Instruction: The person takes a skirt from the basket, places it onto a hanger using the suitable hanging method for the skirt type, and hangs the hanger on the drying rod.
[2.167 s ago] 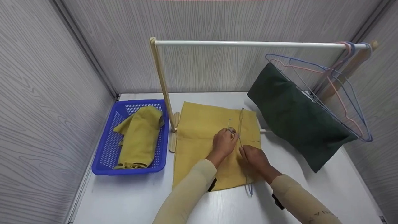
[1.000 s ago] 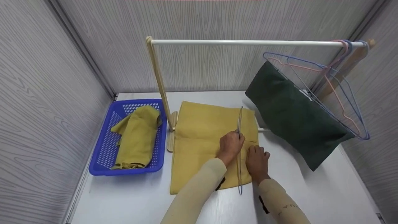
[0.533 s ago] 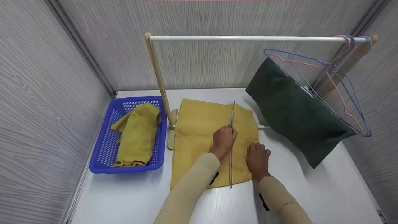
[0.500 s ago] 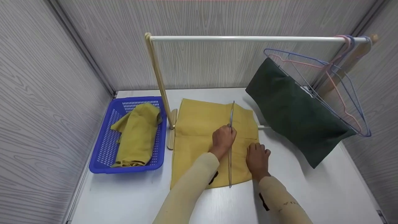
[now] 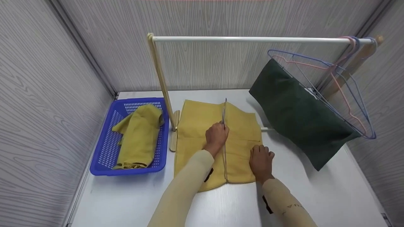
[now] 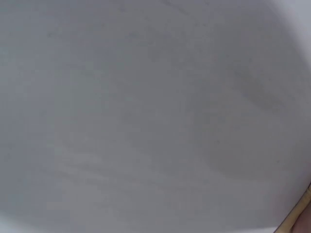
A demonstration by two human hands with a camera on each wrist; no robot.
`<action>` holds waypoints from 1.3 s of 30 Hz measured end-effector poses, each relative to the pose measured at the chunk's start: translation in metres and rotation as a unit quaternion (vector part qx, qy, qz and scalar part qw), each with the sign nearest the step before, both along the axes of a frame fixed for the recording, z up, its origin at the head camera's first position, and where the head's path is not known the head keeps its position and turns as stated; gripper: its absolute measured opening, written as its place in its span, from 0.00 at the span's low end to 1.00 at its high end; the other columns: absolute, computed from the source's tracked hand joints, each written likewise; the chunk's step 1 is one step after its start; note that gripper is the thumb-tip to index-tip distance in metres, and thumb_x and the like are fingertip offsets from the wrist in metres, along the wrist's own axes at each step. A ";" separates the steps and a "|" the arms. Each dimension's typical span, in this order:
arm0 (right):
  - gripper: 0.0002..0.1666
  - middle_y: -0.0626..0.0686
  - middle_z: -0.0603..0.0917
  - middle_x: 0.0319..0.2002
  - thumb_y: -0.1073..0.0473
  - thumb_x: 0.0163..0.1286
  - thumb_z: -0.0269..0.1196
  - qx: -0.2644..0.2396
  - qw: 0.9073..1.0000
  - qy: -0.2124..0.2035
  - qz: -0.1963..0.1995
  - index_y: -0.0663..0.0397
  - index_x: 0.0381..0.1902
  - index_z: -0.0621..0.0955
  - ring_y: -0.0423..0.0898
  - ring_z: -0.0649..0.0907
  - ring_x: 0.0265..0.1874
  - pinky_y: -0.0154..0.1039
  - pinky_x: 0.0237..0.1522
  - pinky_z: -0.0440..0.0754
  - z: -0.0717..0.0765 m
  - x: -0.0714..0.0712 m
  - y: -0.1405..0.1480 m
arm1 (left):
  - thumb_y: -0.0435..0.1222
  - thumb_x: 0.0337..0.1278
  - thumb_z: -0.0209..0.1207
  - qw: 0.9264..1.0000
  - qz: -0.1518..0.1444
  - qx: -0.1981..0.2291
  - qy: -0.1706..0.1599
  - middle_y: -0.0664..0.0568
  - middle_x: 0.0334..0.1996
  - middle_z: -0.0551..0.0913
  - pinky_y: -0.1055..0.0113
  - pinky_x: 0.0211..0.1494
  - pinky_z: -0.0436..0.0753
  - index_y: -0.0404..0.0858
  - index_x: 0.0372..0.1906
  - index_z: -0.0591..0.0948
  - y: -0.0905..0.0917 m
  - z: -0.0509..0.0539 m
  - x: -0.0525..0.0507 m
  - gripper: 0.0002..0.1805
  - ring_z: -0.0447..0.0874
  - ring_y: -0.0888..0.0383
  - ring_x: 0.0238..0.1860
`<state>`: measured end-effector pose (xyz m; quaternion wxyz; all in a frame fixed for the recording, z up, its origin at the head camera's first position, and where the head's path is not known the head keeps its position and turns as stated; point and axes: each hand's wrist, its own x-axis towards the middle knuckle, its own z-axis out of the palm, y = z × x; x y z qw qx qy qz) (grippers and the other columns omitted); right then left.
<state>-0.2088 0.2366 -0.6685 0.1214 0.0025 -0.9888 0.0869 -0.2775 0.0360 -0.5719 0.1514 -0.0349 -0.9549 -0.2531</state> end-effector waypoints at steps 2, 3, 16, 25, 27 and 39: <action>0.15 0.60 0.74 0.38 0.53 0.80 0.48 0.002 1.000 0.001 0.000 0.59 0.42 0.74 0.60 0.74 0.42 0.59 0.46 0.66 0.000 0.000 0.000 | 0.40 0.67 0.56 1.000 -0.006 0.008 -0.015 0.48 0.20 0.82 0.57 0.25 0.79 0.39 0.20 0.78 -0.005 0.003 -0.001 0.17 0.82 0.52 0.21; 0.15 0.60 0.74 0.38 0.52 0.80 0.48 0.002 1.000 0.001 0.000 0.59 0.42 0.74 0.60 0.74 0.42 0.59 0.46 0.66 -0.001 0.000 0.000 | 0.40 0.68 0.55 0.999 -0.012 0.010 -0.028 0.48 0.21 0.82 0.57 0.25 0.79 0.38 0.21 0.78 -0.007 0.004 -0.002 0.17 0.82 0.52 0.21; 0.15 0.59 0.73 0.36 0.52 0.80 0.48 -0.005 1.000 -0.005 0.000 0.58 0.41 0.73 0.59 0.73 0.41 0.58 0.47 0.65 -0.003 -0.002 0.000 | 0.42 0.73 0.52 0.993 -0.038 -0.001 -0.109 0.48 0.26 0.83 0.59 0.27 0.79 0.39 0.30 0.81 -0.024 0.015 -0.003 0.16 0.83 0.53 0.24; 0.15 0.60 0.74 0.37 0.52 0.80 0.48 0.001 1.000 0.004 -0.005 0.59 0.42 0.73 0.60 0.74 0.41 0.59 0.45 0.66 -0.002 -0.001 -0.001 | 0.39 0.71 0.52 0.999 -0.029 -0.026 -0.027 0.50 0.24 0.82 0.60 0.23 0.78 0.39 0.36 0.84 -0.012 -0.001 0.015 0.12 0.82 0.55 0.21; 0.15 0.59 0.74 0.36 0.52 0.80 0.48 0.006 1.000 0.000 -0.003 0.59 0.41 0.73 0.59 0.74 0.40 0.58 0.45 0.66 -0.001 -0.002 -0.001 | 0.39 0.70 0.54 0.999 -0.018 -0.035 0.002 0.50 0.23 0.82 0.59 0.23 0.78 0.39 0.37 0.84 -0.010 -0.006 0.018 0.11 0.82 0.54 0.20; 0.09 0.55 0.78 0.37 0.55 0.75 0.55 0.027 0.994 -0.069 0.076 0.54 0.37 0.75 0.55 0.75 0.41 0.57 0.49 0.63 0.031 0.000 -0.028 | 0.40 0.70 0.54 0.993 -0.036 -0.114 0.016 0.51 0.17 0.80 0.60 0.18 0.76 0.40 0.24 0.80 -0.007 -0.005 0.016 0.16 0.79 0.56 0.16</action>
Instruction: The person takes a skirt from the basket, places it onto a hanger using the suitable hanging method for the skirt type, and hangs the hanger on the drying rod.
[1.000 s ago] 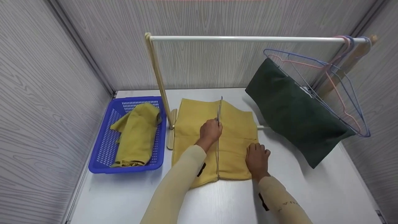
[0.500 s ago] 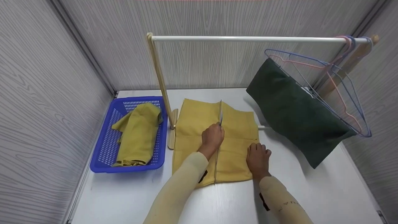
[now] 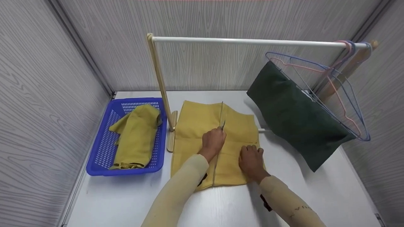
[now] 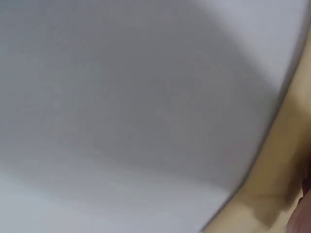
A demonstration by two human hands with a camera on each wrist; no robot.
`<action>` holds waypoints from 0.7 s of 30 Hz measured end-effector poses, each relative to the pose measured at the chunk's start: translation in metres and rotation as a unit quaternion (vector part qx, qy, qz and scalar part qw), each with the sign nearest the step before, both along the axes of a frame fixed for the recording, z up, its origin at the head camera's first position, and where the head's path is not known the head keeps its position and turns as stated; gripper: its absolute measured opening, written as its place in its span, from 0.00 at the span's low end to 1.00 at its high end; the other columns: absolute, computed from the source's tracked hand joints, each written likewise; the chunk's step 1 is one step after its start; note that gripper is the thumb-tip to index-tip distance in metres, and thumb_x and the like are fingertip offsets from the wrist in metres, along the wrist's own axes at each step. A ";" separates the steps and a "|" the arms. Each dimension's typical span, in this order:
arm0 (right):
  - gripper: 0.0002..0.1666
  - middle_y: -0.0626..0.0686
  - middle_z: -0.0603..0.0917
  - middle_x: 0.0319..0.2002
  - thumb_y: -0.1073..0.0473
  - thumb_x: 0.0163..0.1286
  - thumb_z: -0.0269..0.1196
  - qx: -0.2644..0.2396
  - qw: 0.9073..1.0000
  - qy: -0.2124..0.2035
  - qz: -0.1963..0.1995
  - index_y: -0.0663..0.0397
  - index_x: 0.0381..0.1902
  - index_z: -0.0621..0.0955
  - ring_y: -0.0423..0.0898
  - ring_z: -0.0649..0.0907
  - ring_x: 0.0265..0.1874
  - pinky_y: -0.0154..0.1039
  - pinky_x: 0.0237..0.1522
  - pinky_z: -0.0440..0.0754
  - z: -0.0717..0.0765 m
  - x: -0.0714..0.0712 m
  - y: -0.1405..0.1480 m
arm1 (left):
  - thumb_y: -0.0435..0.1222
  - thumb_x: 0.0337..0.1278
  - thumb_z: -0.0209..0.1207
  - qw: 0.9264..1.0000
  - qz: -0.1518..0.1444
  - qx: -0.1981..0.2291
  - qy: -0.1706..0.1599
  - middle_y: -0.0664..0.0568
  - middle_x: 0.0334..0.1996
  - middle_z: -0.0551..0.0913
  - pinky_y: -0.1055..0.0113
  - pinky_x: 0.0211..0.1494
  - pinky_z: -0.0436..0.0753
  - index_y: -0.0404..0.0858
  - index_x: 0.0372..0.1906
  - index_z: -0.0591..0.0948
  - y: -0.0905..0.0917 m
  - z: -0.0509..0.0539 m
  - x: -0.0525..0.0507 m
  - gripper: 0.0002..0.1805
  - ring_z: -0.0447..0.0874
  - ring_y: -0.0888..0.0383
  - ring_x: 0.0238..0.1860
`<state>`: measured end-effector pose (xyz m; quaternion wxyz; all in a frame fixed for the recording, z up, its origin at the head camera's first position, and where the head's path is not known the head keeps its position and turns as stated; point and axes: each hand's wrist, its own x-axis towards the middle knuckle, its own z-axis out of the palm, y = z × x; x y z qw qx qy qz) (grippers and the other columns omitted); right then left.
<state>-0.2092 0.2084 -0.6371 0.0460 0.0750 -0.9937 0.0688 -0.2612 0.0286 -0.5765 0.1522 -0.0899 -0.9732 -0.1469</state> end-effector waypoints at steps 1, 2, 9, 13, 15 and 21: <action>0.08 0.54 0.79 0.35 0.55 0.74 0.55 -0.021 1.000 0.006 0.014 0.53 0.36 0.75 0.54 0.75 0.40 0.57 0.50 0.62 0.004 0.002 -0.007 | 0.40 0.71 0.53 1.000 0.000 -0.008 -0.008 0.52 0.16 0.80 0.61 0.17 0.74 0.41 0.23 0.79 -0.001 0.002 -0.001 0.17 0.78 0.57 0.15; 0.07 0.53 0.79 0.34 0.56 0.73 0.55 -0.046 0.998 0.017 0.031 0.52 0.35 0.76 0.53 0.75 0.38 0.57 0.51 0.61 0.008 0.005 -0.015 | 0.39 0.72 0.52 1.000 0.001 -0.015 -0.013 0.53 0.16 0.79 0.63 0.16 0.72 0.41 0.23 0.78 -0.003 0.004 -0.001 0.18 0.76 0.58 0.15; 0.07 0.50 0.79 0.26 0.60 0.68 0.58 -0.188 0.952 0.162 0.181 0.52 0.30 0.78 0.49 0.75 0.28 0.56 0.46 0.66 0.019 0.024 -0.063 | 0.40 0.72 0.50 0.999 0.013 0.025 -0.041 0.53 0.14 0.76 0.63 0.16 0.64 0.43 0.19 0.73 -0.011 0.018 -0.005 0.20 0.70 0.58 0.13; 0.11 0.47 0.74 0.22 0.57 0.70 0.61 -0.231 0.950 0.143 0.156 0.50 0.27 0.75 0.45 0.72 0.23 0.50 0.42 0.66 0.032 0.030 -0.084 | 0.41 0.73 0.49 0.996 0.018 0.071 -0.048 0.53 0.14 0.74 0.63 0.17 0.63 0.43 0.21 0.73 -0.014 0.035 -0.008 0.19 0.68 0.58 0.13; 0.14 0.46 0.72 0.20 0.55 0.73 0.59 -0.248 0.956 0.108 0.112 0.50 0.26 0.74 0.44 0.72 0.22 0.47 0.41 0.65 0.042 0.031 -0.090 | 0.42 0.74 0.48 0.994 0.019 0.092 -0.052 0.53 0.14 0.73 0.63 0.19 0.63 0.43 0.22 0.73 -0.016 0.042 -0.009 0.19 0.67 0.58 0.13; 0.16 0.49 0.74 0.22 0.54 0.78 0.53 -0.262 0.962 0.068 0.010 0.54 0.28 0.74 0.45 0.73 0.24 0.45 0.37 0.65 0.066 0.030 -0.098 | 0.48 0.78 0.42 0.990 -0.030 0.117 -0.066 0.50 0.28 0.80 0.60 0.25 0.75 0.40 0.39 0.76 -0.026 0.049 -0.007 0.19 0.77 0.55 0.23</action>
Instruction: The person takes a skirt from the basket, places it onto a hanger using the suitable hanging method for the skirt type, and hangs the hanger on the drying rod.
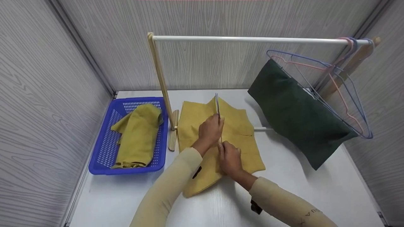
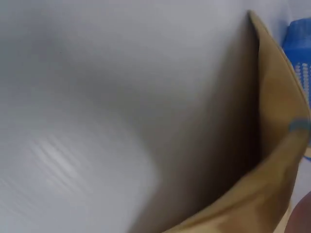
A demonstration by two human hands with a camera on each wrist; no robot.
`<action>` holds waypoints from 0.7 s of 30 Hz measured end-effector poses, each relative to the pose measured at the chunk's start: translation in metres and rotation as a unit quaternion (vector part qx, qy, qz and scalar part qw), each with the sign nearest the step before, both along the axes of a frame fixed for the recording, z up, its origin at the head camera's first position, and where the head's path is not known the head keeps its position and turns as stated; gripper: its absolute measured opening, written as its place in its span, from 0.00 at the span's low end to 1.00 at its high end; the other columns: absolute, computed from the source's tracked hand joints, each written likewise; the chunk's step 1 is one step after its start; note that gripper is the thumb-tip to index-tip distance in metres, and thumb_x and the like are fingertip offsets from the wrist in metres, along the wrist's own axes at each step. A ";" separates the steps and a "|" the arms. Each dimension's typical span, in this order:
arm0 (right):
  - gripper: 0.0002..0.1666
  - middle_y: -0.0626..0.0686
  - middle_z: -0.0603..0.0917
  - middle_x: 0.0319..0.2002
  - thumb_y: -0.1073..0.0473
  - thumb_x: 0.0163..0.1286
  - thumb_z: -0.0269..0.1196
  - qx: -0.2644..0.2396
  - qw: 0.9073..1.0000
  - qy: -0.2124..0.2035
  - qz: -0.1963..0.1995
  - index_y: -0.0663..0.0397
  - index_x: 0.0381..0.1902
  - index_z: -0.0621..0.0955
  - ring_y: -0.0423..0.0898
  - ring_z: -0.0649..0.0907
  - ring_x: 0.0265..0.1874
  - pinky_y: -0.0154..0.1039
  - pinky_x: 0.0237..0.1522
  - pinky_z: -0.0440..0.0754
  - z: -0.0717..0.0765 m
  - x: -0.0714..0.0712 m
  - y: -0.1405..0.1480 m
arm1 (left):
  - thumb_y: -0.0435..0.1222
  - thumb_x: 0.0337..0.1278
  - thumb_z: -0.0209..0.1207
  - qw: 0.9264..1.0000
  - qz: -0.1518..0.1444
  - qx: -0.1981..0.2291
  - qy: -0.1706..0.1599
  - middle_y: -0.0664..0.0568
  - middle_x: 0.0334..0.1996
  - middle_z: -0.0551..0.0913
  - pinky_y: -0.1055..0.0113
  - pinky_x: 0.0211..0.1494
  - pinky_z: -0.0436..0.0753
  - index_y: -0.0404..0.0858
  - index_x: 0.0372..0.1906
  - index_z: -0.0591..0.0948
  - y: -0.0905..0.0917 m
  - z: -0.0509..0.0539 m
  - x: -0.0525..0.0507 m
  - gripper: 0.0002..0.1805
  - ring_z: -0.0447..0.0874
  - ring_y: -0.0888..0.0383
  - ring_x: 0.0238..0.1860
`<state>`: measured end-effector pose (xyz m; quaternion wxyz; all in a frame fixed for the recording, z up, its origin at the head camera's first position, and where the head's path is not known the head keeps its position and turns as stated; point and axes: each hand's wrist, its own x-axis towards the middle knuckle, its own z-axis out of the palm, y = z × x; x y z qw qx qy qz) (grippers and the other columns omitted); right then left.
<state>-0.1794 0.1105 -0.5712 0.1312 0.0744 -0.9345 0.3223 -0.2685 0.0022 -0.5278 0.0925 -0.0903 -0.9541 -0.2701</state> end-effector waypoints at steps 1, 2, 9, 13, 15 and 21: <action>0.16 0.50 0.75 0.23 0.55 0.78 0.53 0.001 1.000 -0.002 -0.013 0.54 0.29 0.74 0.47 0.74 0.24 0.46 0.36 0.66 0.003 -0.001 0.001 | 0.49 0.78 0.43 1.000 -0.011 -0.002 0.004 0.49 0.31 0.80 0.59 0.27 0.77 0.39 0.43 0.75 -0.004 -0.001 0.001 0.18 0.79 0.54 0.25; 0.15 0.51 0.75 0.24 0.56 0.78 0.53 0.002 1.000 -0.001 -0.024 0.55 0.29 0.75 0.48 0.75 0.25 0.48 0.36 0.67 0.006 -0.002 0.003 | 0.49 0.78 0.43 1.000 -0.020 -0.007 0.007 0.48 0.34 0.80 0.59 0.28 0.78 0.39 0.46 0.74 -0.008 -0.002 0.002 0.18 0.80 0.53 0.28; 0.15 0.54 0.77 0.23 0.57 0.77 0.55 0.042 0.999 0.023 -0.025 0.56 0.28 0.75 0.52 0.77 0.23 0.51 0.33 0.75 0.027 -0.015 0.030 | 0.46 0.74 0.50 0.998 0.005 -0.036 0.051 0.44 0.32 0.78 0.52 0.31 0.79 0.36 0.43 0.71 -0.068 -0.014 0.005 0.16 0.80 0.47 0.31; 0.16 0.54 0.78 0.23 0.55 0.78 0.54 0.044 0.999 0.009 -0.012 0.57 0.29 0.77 0.50 0.76 0.22 0.49 0.29 0.76 0.038 -0.020 0.049 | 0.44 0.72 0.52 0.995 0.047 -0.051 0.076 0.39 0.31 0.79 0.47 0.34 0.79 0.32 0.42 0.73 -0.110 -0.019 0.004 0.17 0.81 0.41 0.32; 0.17 0.54 0.79 0.24 0.53 0.78 0.53 0.050 0.999 -0.001 -0.015 0.57 0.31 0.78 0.50 0.77 0.23 0.49 0.30 0.77 0.044 -0.022 0.057 | 0.44 0.72 0.52 0.993 0.061 -0.061 0.080 0.37 0.32 0.79 0.46 0.36 0.79 0.30 0.43 0.73 -0.129 -0.020 0.005 0.18 0.81 0.39 0.34; 0.20 0.57 0.81 0.24 0.51 0.79 0.52 0.077 0.997 0.010 -0.015 0.59 0.32 0.80 0.54 0.79 0.25 0.52 0.30 0.77 0.070 -0.028 0.078 | 0.40 0.71 0.50 0.989 0.092 -0.085 0.078 0.37 0.30 0.78 0.45 0.36 0.77 0.30 0.39 0.72 -0.170 -0.023 0.008 0.14 0.80 0.38 0.32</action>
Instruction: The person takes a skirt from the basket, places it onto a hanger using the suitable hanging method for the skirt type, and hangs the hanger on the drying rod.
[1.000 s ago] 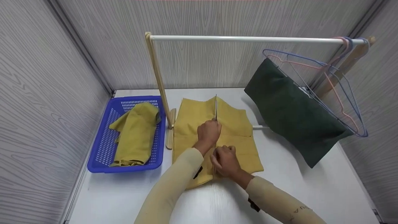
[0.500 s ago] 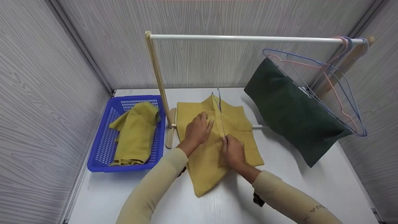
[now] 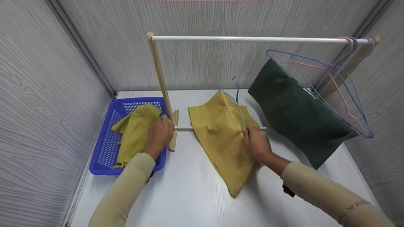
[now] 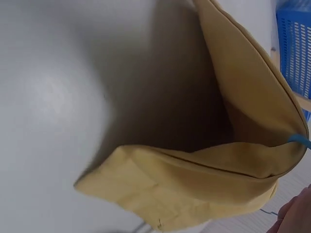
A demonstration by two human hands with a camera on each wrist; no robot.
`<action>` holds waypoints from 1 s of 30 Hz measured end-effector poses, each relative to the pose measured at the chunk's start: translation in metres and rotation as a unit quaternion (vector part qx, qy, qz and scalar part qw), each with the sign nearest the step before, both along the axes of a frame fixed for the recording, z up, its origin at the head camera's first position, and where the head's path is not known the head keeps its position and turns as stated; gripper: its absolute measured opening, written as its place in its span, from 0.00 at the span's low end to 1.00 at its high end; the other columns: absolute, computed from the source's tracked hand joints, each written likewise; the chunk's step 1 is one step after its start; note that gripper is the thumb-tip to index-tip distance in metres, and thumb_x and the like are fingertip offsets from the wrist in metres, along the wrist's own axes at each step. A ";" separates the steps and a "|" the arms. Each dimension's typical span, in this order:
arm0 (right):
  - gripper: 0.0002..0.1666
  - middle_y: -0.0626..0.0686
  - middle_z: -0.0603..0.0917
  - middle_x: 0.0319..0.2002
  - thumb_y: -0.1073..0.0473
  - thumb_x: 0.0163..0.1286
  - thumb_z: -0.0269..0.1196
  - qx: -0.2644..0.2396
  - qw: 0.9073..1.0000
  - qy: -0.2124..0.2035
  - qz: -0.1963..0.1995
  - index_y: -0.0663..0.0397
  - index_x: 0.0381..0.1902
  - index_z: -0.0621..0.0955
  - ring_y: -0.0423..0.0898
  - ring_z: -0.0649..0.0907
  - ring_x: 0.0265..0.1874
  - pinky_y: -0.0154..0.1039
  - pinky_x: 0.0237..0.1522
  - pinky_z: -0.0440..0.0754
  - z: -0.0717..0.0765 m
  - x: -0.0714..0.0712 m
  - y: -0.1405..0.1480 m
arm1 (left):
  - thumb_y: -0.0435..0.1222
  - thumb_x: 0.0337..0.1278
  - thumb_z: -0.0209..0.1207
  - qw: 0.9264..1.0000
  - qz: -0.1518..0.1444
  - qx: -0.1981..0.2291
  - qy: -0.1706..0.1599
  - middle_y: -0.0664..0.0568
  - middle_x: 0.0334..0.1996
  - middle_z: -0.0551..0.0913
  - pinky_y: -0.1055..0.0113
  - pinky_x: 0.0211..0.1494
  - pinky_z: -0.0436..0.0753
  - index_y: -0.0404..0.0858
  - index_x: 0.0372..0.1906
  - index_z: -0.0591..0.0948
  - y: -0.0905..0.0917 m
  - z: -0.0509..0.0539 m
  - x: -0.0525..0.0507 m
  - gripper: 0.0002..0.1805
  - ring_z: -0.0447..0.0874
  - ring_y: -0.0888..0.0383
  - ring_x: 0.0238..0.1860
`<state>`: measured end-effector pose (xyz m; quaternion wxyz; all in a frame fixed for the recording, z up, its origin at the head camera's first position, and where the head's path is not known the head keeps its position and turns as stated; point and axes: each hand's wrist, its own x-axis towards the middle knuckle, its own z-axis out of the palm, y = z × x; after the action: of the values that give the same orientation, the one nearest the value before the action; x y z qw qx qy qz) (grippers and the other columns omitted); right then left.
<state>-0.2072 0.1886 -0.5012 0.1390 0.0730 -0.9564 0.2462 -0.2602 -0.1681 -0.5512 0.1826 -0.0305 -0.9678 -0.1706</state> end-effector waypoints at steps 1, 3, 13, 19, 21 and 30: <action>0.20 0.57 0.80 0.24 0.51 0.79 0.53 0.005 1.000 0.005 0.004 0.59 0.32 0.79 0.54 0.79 0.24 0.53 0.30 0.77 0.005 -0.001 0.003 | 0.40 0.70 0.51 1.000 0.004 -0.001 -0.004 0.36 0.30 0.78 0.44 0.36 0.77 0.30 0.39 0.72 -0.005 -0.002 0.001 0.14 0.80 0.37 0.33; 0.20 0.57 0.79 0.23 0.50 0.79 0.53 0.017 1.000 0.011 0.009 0.58 0.32 0.78 0.54 0.78 0.24 0.52 0.30 0.75 0.014 -0.004 0.009 | 0.42 0.70 0.51 1.000 0.008 0.001 -0.027 0.36 0.32 0.78 0.44 0.38 0.77 0.30 0.41 0.73 -0.012 -0.006 0.003 0.16 0.80 0.37 0.35; 0.24 0.52 0.76 0.29 0.39 0.78 0.47 0.020 0.997 -0.073 -0.001 0.52 0.42 0.76 0.49 0.74 0.32 0.43 0.39 0.71 0.052 -0.011 0.024 | 0.54 0.75 0.42 0.975 -0.002 -0.001 -0.223 0.31 0.56 0.76 0.39 0.58 0.71 0.30 0.66 0.67 -0.028 -0.021 0.010 0.33 0.73 0.35 0.57; 0.30 0.51 0.78 0.31 0.31 0.75 0.43 -0.006 0.995 -0.096 -0.013 0.49 0.44 0.77 0.49 0.75 0.35 0.43 0.40 0.77 0.057 -0.012 0.026 | 0.55 0.75 0.39 0.972 -0.003 -0.004 -0.234 0.30 0.61 0.75 0.38 0.62 0.68 0.31 0.70 0.67 -0.030 -0.022 0.009 0.35 0.72 0.34 0.61; 0.30 0.51 0.78 0.31 0.32 0.75 0.44 -0.009 0.996 -0.093 -0.013 0.49 0.43 0.78 0.49 0.75 0.35 0.43 0.40 0.78 0.059 -0.012 0.026 | 0.54 0.75 0.39 0.973 -0.001 -0.007 -0.232 0.31 0.60 0.76 0.38 0.61 0.68 0.31 0.69 0.68 -0.030 -0.022 0.009 0.34 0.72 0.34 0.61; 0.31 0.52 0.79 0.33 0.31 0.76 0.43 -0.016 0.997 -0.072 -0.028 0.50 0.43 0.79 0.50 0.73 0.36 0.45 0.41 0.76 0.077 -0.012 0.037 | 0.54 0.76 0.37 0.971 -0.008 -0.033 -0.238 0.33 0.57 0.77 0.40 0.61 0.64 0.30 0.66 0.69 -0.027 -0.020 0.008 0.34 0.72 0.36 0.59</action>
<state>-0.2189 0.2257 -0.4244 0.0775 0.0262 -0.9615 0.2623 -0.2521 -0.1951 -0.5715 -0.0559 -0.0029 -0.9882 -0.1424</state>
